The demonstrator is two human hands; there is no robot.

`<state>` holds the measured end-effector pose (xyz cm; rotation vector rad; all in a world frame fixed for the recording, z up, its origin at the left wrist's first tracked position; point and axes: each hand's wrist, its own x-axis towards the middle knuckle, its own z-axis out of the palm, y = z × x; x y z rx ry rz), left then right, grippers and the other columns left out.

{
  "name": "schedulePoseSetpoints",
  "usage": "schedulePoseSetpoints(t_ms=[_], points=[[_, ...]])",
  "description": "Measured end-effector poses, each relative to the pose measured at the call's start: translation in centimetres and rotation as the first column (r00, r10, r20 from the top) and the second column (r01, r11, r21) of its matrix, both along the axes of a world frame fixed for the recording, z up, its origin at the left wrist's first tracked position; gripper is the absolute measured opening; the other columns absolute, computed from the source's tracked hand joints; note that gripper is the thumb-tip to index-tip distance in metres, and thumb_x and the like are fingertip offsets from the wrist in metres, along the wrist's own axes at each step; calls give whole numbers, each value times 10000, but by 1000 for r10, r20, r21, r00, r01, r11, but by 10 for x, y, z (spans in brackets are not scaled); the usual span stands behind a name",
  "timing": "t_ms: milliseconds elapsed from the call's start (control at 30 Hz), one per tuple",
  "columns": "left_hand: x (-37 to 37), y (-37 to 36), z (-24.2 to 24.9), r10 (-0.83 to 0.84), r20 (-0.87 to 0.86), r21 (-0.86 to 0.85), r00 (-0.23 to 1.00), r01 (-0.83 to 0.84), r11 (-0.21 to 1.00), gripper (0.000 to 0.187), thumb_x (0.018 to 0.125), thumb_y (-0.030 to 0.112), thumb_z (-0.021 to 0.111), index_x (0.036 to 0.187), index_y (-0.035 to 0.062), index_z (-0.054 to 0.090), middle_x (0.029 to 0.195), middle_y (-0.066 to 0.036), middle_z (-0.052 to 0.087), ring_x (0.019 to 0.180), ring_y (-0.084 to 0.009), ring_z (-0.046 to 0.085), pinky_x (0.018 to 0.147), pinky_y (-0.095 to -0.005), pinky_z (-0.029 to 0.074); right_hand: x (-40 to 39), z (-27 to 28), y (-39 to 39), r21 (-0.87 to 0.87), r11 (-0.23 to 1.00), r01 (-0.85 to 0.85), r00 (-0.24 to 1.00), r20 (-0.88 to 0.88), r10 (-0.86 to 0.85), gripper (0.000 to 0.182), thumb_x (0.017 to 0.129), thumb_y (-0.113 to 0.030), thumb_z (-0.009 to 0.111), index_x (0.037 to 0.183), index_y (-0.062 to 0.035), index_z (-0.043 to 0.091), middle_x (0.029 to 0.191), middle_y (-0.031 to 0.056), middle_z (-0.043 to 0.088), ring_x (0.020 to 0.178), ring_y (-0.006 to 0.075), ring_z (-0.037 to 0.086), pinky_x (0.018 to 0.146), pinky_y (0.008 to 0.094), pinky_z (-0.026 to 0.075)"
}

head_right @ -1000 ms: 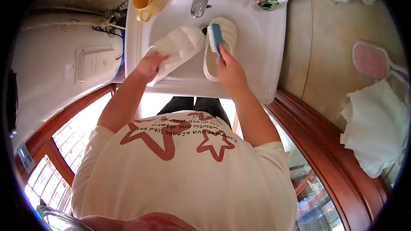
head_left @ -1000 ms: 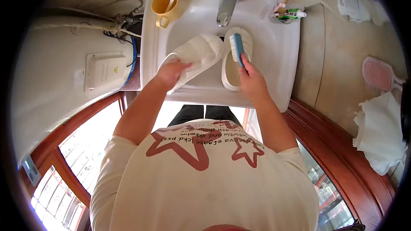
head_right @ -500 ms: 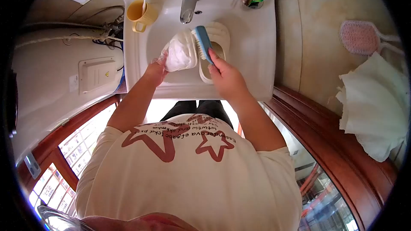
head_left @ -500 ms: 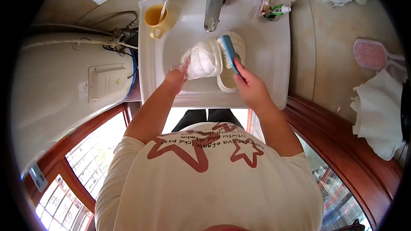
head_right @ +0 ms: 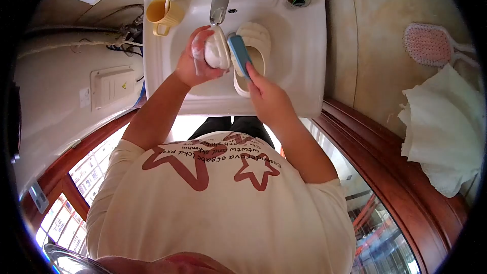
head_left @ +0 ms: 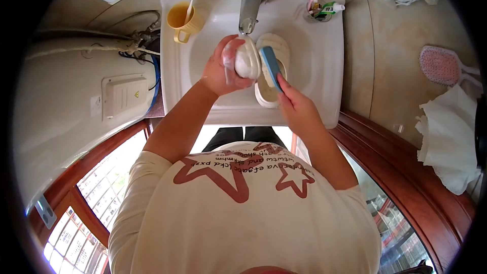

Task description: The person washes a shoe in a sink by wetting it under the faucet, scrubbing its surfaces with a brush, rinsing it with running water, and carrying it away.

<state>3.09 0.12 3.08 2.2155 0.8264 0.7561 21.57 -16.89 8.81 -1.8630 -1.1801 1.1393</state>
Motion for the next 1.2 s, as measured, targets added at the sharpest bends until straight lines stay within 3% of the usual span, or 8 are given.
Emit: schedulePoseSetpoints(t_ms=[200,467,600,700,833,1000,1067,1200], points=[[17,-16,1,34,-6,64,999,-34,997,918,489,330,887,1289,126,485,1317,-199,493,1134,-419,558,935,-483,493,-8,20,-1,-54,993,-106,900,419,119,494,952,-162,521,1440,-212,460,863,203,657,773,402,644,681,496,508],[23,-14,-17,181,127,193,975,-204,960,873,507,304,870,1275,111,502,1268,-237,526,1142,-426,556,939,-496,487,-14,31,17,-162,970,-184,820,518,242,489,945,-181,508,1431,-176,458,817,166,656,709,387,641,631,513,508],[27,-37,6,43,-104,73,994,-36,997,861,517,297,858,1264,108,473,1254,-230,523,1081,-433,578,876,-500,510,-11,29,18,-126,977,-171,767,606,212,482,942,-181,515,1422,-170,466,800,160,652,698,378,637,617,501,505],[29,-16,-13,145,1,269,989,-140,953,911,514,282,861,1290,100,421,1232,-226,521,1035,-440,587,844,-508,515,-3,24,46,-39,986,-162,854,495,160,523,947,-170,529,1456,-243,432,811,156,628,725,376,618,648,489,493],[-1,-4,1,203,-3,318,979,-191,928,937,509,282,873,1274,68,376,1196,-242,533,1001,-439,593,822,-502,520,-16,21,12,-112,969,-220,856,453,247,523,947,-161,535,1453,-249,441,808,147,626,735,364,619,651,472,493],[-29,-16,11,164,11,375,986,-156,914,991,528,313,885,1305,10,351,1217,-264,538,1042,-425,601,855,-476,525,-1,3,-7,71,963,-261,895,391,214,519,944,-168,540,1447,-262,450,826,157,649,749,360,637,660,469,502],[-64,-17,13,225,-46,-101,973,-229,968,1045,560,318,887,1362,-20,311,1220,-250,545,1083,-411,597,886,-452,526,4,-7,1,66,969,-238,911,362,199,506,949,-172,539,1440,-263,457,832,153,650,749,357,638,662,467,502],[-148,-27,-1,210,-15,-16,978,-210,978,972,651,222,864,1406,-10,298,1293,-214,505,1119,-366,582,920,-431,514,-10,-27,16,32,957,-290,933,230,275,473,962,-192,534,1425,-269,476,854,150,657,749,349,638,668,465,497]])
